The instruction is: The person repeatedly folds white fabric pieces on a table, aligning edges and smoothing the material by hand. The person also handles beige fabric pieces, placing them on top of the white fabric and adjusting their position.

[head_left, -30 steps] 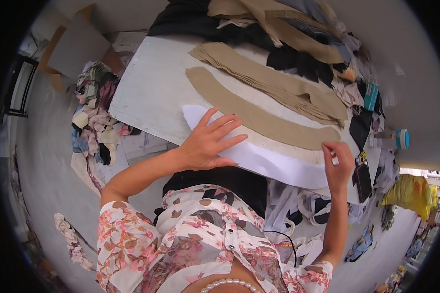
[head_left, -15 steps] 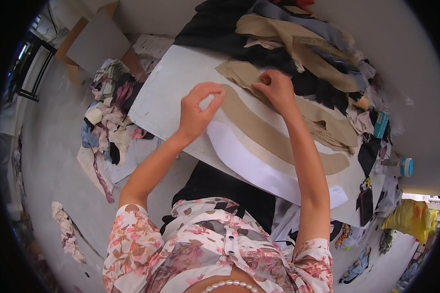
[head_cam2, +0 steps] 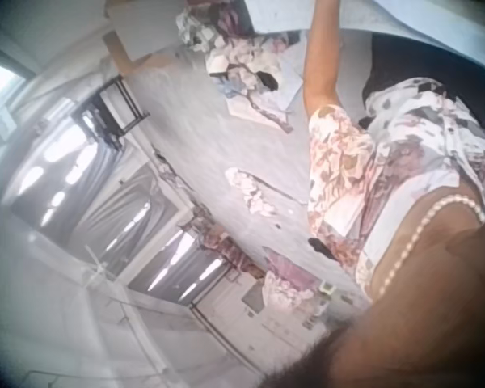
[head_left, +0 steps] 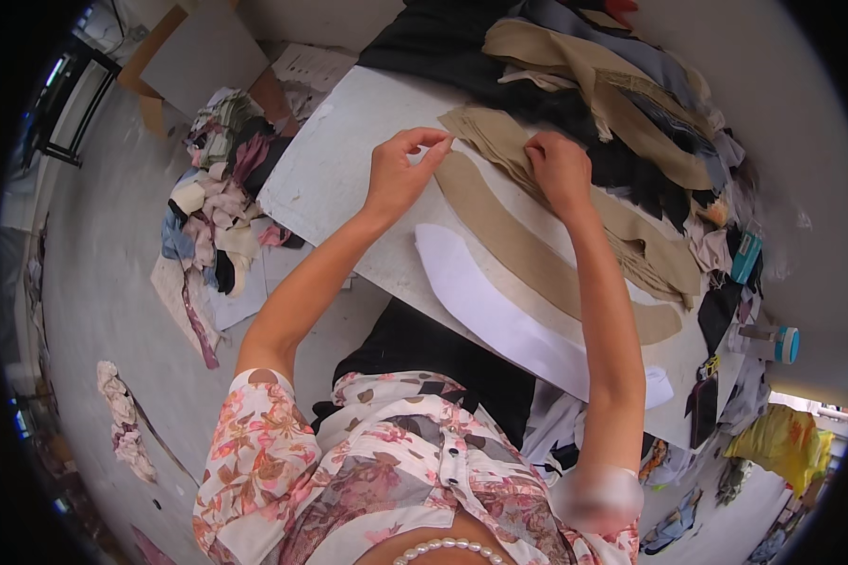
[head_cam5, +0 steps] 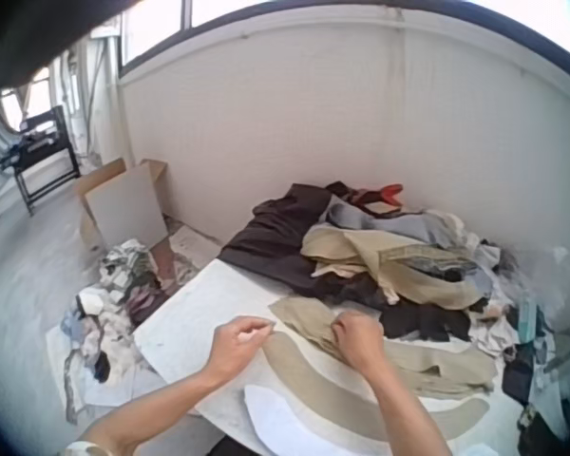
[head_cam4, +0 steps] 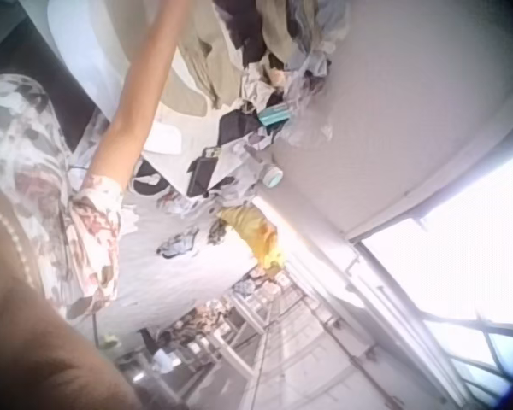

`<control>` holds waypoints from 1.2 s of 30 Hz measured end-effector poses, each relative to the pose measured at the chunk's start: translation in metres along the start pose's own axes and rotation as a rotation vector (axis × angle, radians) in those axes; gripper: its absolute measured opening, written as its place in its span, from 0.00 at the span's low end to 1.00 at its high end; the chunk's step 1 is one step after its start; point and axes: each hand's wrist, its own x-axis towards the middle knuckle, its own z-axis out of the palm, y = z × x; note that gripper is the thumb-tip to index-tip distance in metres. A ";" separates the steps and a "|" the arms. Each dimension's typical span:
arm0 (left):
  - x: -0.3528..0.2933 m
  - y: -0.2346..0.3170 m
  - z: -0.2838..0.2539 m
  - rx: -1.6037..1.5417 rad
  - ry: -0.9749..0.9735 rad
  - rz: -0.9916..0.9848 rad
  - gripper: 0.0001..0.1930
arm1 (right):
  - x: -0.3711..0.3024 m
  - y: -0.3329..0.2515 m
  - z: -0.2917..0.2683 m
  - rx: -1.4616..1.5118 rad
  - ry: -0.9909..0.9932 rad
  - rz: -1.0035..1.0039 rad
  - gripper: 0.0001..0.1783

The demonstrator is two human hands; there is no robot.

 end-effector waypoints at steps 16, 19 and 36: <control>-0.096 0.005 -0.019 0.030 0.008 0.026 0.10 | -0.124 -0.113 -0.015 0.130 -0.260 -0.111 0.05; -0.105 0.009 -0.012 0.171 0.036 0.204 0.13 | -0.127 -0.111 -0.016 0.139 -0.225 -0.101 0.03; -0.123 -0.001 0.000 0.513 -0.029 0.271 0.29 | -0.138 -0.077 -0.044 0.854 0.192 0.255 0.04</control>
